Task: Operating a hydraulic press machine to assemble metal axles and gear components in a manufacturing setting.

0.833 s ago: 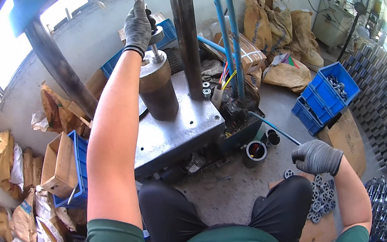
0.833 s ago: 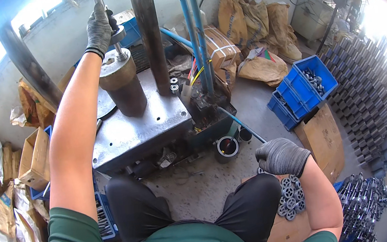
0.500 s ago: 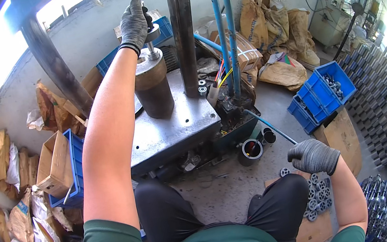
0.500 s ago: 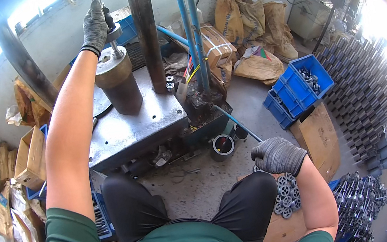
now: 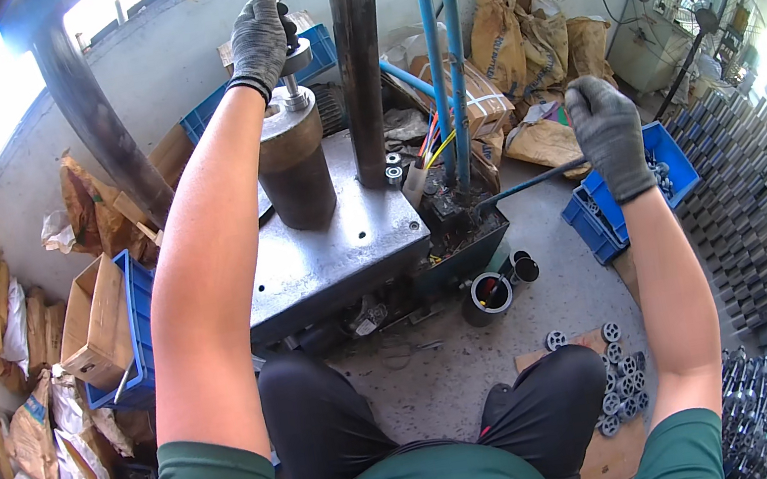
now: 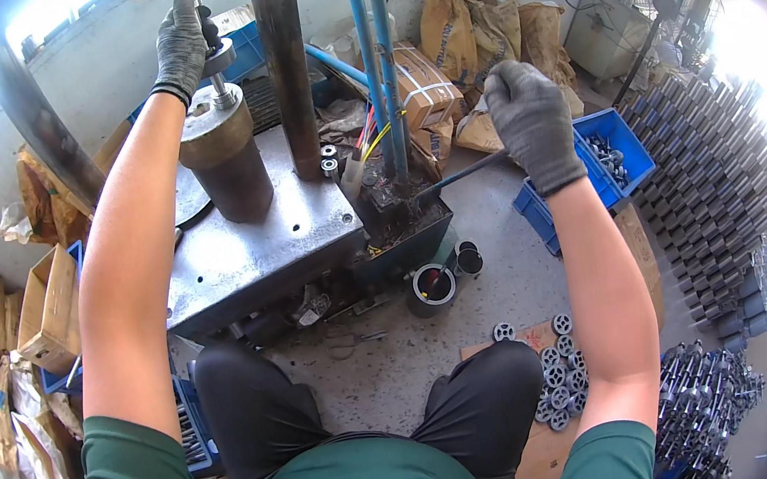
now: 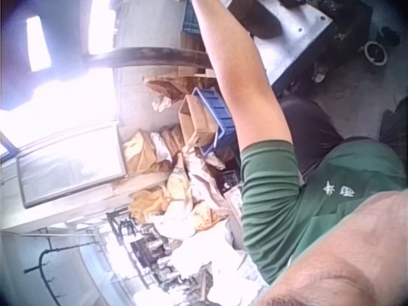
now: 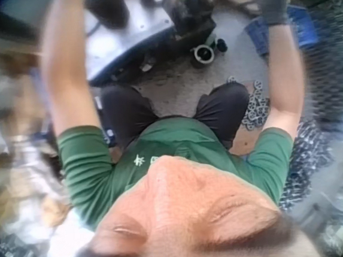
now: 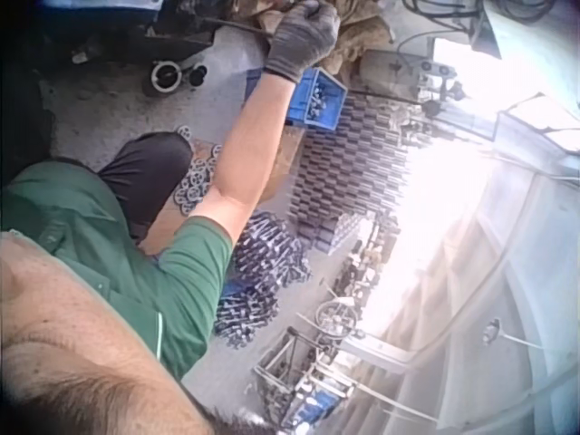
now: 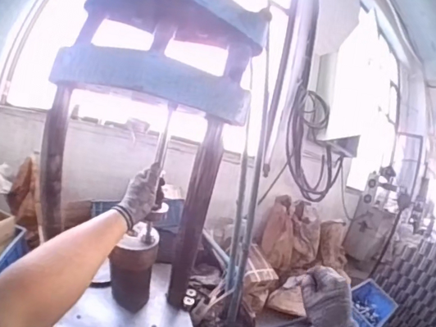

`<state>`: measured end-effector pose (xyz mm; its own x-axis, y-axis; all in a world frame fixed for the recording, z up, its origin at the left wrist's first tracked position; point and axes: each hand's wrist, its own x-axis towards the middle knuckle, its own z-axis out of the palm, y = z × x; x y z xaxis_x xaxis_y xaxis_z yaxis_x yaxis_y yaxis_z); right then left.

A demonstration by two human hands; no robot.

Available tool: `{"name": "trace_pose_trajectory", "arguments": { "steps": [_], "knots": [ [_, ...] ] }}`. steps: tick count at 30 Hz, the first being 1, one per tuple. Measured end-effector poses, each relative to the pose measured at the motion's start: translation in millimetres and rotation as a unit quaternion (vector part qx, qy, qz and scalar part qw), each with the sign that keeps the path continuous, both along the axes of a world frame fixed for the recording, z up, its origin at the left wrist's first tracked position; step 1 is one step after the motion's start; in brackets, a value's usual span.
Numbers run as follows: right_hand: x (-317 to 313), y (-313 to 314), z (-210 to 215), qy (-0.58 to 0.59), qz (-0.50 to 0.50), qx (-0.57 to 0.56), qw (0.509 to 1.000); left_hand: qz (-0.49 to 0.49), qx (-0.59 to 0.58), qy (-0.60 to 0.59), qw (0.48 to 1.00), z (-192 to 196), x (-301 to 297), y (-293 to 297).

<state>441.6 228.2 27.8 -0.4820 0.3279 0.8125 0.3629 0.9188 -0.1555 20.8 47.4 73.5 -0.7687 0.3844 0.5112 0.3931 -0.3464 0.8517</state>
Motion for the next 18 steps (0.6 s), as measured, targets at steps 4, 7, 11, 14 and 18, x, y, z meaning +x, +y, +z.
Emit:
{"name": "trace_pose_trajectory", "arguments": {
  "steps": [4,7,11,14,18],
  "knots": [
    [-2,17,4,-0.025,-0.032,-0.048,0.998,-0.017,0.014,0.003,1.0,-1,-4,1],
    [9,5,-3,-0.026,-0.018,-0.038,0.999,-0.013,0.012,0.012,1.0,-3,-8,-1],
    [38,-30,-17,-0.051,0.021,-0.082,0.995,-0.008,0.015,-0.001,1.0,-1,-7,0],
    [64,-52,-36,-0.115,0.058,-0.079,0.989,-0.015,0.029,-0.013,0.999,-1,-4,-2],
    [87,-72,-40,-0.335,0.139,-0.125,0.923,-0.02,0.026,-0.009,0.999,-1,1,-4]
  ]
}}
